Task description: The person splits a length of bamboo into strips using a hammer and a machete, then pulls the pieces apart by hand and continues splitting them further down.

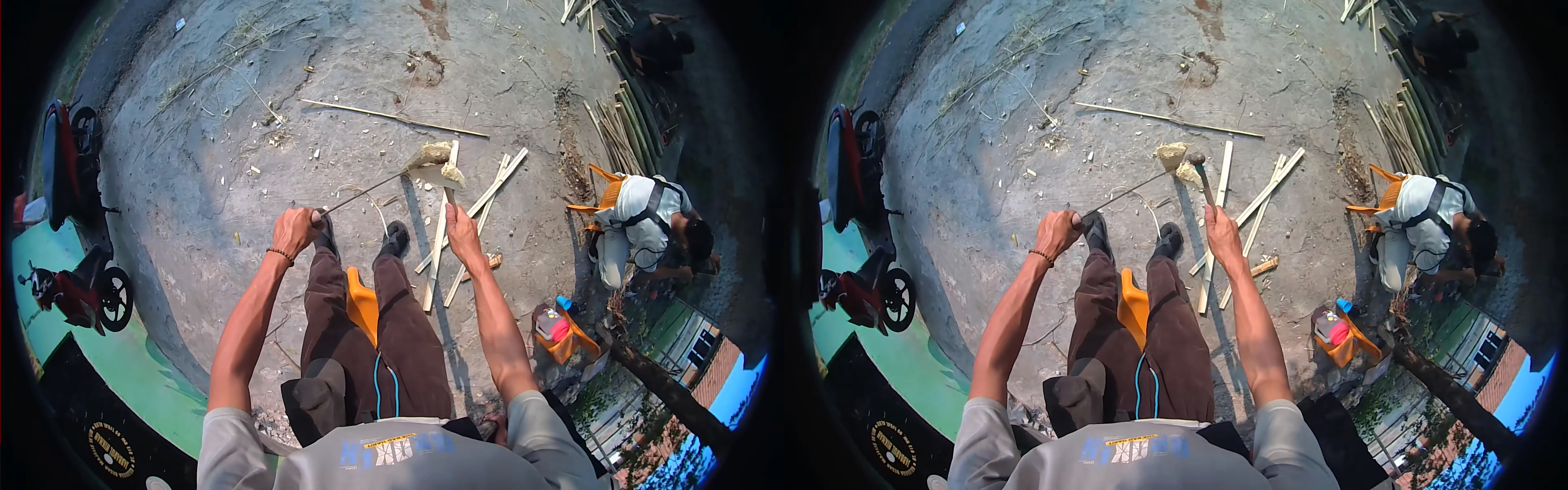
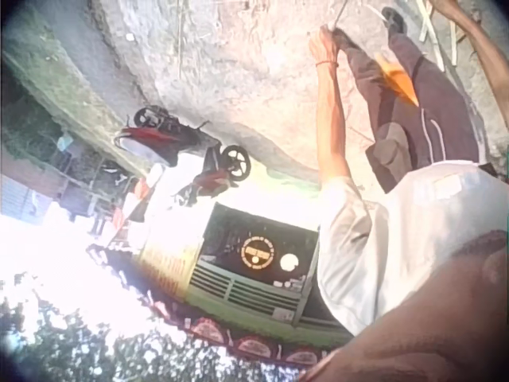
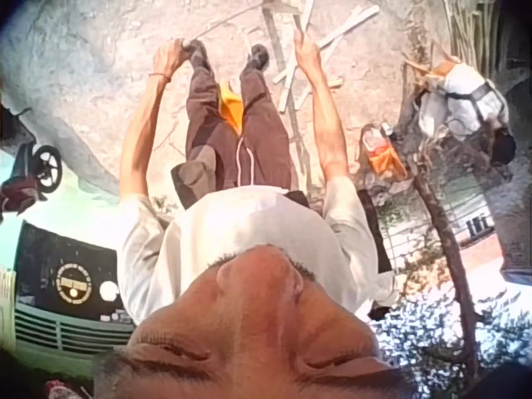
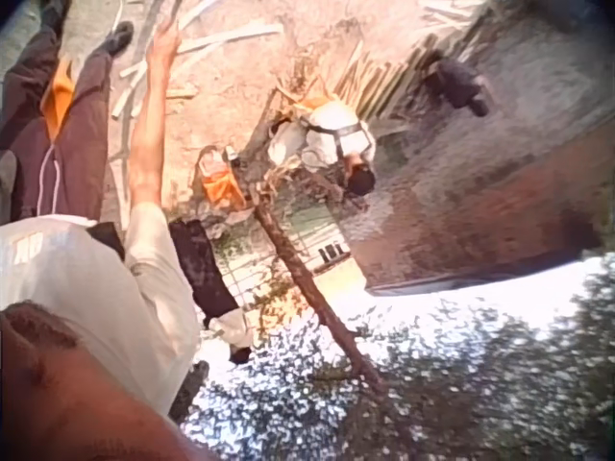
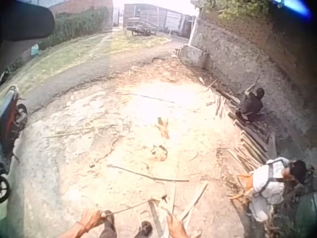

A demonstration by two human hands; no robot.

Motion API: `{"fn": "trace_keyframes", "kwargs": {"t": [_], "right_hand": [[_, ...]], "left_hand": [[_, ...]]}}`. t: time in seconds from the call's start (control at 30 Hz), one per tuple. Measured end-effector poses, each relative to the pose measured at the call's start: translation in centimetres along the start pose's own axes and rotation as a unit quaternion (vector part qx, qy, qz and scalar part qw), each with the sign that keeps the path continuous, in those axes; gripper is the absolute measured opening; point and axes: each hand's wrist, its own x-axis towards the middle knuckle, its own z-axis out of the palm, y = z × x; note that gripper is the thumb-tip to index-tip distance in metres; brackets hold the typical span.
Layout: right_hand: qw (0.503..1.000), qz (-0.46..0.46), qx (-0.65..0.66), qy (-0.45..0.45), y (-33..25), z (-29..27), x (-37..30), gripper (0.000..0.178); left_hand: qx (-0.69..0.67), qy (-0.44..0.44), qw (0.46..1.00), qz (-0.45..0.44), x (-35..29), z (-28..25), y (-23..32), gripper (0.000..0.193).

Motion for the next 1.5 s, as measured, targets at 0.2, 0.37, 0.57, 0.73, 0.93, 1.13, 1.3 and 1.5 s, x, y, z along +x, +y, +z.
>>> {"fn": "trace_keyframes", "kwargs": {"t": [0.2,0.37,0.57,0.73,0.93,1.13,1.3,1.5], "right_hand": [[0.997,0.018,0.071,0.011,-7.3,-2.6,0.1,0.063],[0.973,-0.042,0.202,0.102,-9.6,-7.0,0.6,0.059],[0.998,0.055,0.001,-0.029,-3.4,-2.5,2.5,0.063],[0.996,0.018,0.081,0.027,-9.5,-4.9,2.7,0.061],[0.999,0.028,-0.03,0.023,1.6,-0.1,3.6,0.055],[0.995,0.069,0.008,-0.069,-2.6,-0.3,2.0,0.061],[0.994,0.079,0.078,0.007,-5.8,-0.6,-1.4,0.054],[0.99,0.065,0.069,-0.101,-7.8,0.2,-3.9,0.06]], "left_hand": [[-0.026,0.032,0.999,0.009,0.6,-1.3,0.4,0.023],[-0.021,0.029,0.999,0.006,2.2,-2.4,0.4,0.023],[-0.007,0.011,1.0,0.017,2.9,-2.1,1.2,0.022],[-0.013,0.018,1.0,0.001,2.7,-3.0,0.3,0.025],[-0.029,-0.001,1.0,0.002,4.3,-3.0,2.9,0.027],[-0.031,0.009,0.999,-0.014,4.9,-3.9,-0.1,0.022],[-0.049,0.023,0.999,0.008,4.7,-3.6,0.9,0.025],[-0.099,0.044,0.991,-0.076,3.3,-4.9,2.6,0.026]]}}
